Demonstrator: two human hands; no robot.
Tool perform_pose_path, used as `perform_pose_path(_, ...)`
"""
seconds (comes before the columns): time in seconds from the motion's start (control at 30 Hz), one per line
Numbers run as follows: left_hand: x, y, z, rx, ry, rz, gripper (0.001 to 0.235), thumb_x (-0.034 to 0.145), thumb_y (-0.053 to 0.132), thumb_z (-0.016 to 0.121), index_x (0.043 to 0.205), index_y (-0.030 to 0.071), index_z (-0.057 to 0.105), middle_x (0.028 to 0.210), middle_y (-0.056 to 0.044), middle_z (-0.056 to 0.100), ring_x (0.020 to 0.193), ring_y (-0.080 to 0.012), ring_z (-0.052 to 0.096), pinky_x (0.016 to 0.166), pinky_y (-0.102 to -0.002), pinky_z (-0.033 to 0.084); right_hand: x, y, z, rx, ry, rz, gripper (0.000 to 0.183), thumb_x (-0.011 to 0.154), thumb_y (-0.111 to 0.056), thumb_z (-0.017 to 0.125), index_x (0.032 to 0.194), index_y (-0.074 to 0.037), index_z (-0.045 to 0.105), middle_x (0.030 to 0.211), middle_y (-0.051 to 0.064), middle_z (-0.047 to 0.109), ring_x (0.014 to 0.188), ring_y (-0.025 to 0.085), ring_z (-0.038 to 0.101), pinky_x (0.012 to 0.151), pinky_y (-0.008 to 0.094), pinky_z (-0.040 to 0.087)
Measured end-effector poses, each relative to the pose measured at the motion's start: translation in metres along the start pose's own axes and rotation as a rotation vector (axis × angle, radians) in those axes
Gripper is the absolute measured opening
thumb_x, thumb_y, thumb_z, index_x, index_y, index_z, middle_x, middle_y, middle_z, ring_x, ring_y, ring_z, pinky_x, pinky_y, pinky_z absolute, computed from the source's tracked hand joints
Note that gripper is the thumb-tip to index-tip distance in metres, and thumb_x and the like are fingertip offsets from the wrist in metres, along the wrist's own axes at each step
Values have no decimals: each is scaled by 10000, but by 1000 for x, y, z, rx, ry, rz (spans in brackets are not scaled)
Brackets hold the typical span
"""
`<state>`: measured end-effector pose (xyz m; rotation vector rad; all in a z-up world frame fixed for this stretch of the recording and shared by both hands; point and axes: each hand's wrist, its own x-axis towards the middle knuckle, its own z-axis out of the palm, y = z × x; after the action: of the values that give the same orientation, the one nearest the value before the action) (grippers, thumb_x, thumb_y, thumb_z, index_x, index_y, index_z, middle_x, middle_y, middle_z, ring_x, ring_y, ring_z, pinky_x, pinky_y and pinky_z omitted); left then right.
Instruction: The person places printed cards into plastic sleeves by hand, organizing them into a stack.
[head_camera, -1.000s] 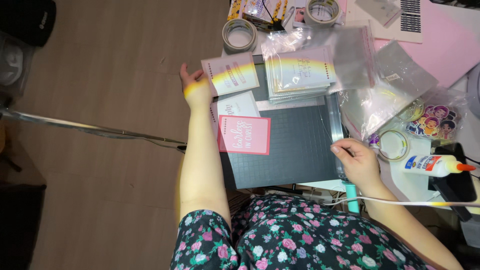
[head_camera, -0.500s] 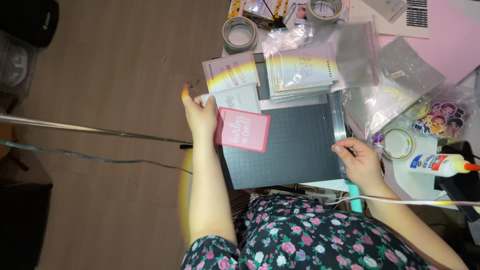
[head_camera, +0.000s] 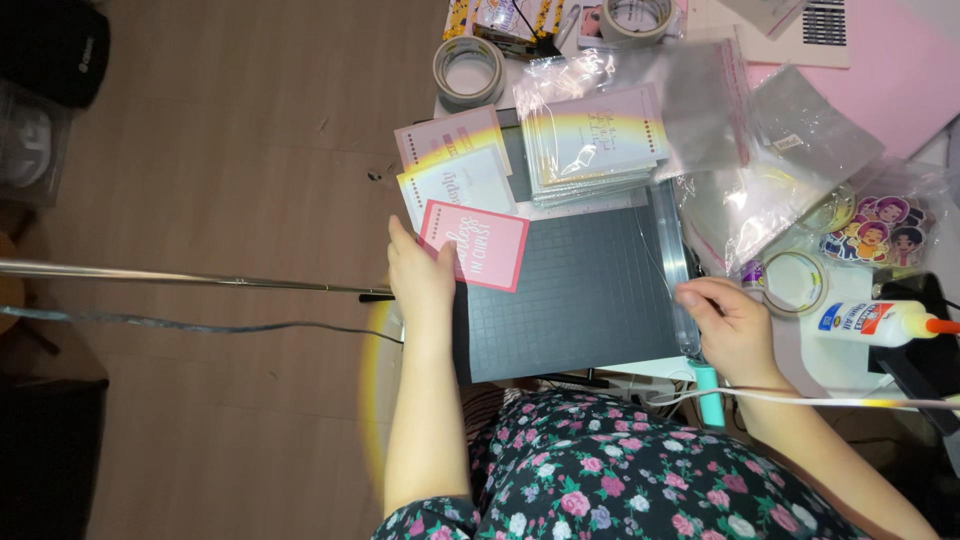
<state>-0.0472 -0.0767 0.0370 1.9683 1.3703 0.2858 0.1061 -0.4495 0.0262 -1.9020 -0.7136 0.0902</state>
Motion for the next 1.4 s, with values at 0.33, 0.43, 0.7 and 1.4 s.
perform_pose_path(0.33,-17,-18,6,-369,183,106,647,947,198,731,1511,129,421,821,-61,664,762,-254,673,758,-411,531,11,-21,22,136,15,-57,122,835,32,837,877,0,727,869,114,717,807,161,698,772,280,554)
perform_pose_path(0.43,-9,-30,25,-589,313,134,611,920,134,751,1466,190,483,801,5,659,660,-102,592,662,-242,487,11,-21,21,82,20,-114,102,891,-12,809,840,-15,721,841,110,722,796,205,701,773,332,552)
perform_pose_path(0.7,-13,-42,41,-202,455,252,631,811,167,840,1370,80,561,1178,-127,603,1118,-331,603,995,-424,427,-1,-16,22,162,43,-80,218,1037,-75,635,825,-33,663,794,103,695,769,187,676,777,326,542)
perform_pose_path(1.4,-159,144,87,-1427,-292,517,662,1068,407,395,1551,0,196,1577,-203,211,1426,-332,241,1176,-458,179,24,-142,42,255,-460,-217,1247,832,-927,194,1554,85,289,1608,264,317,1476,385,297,1243,543,159)
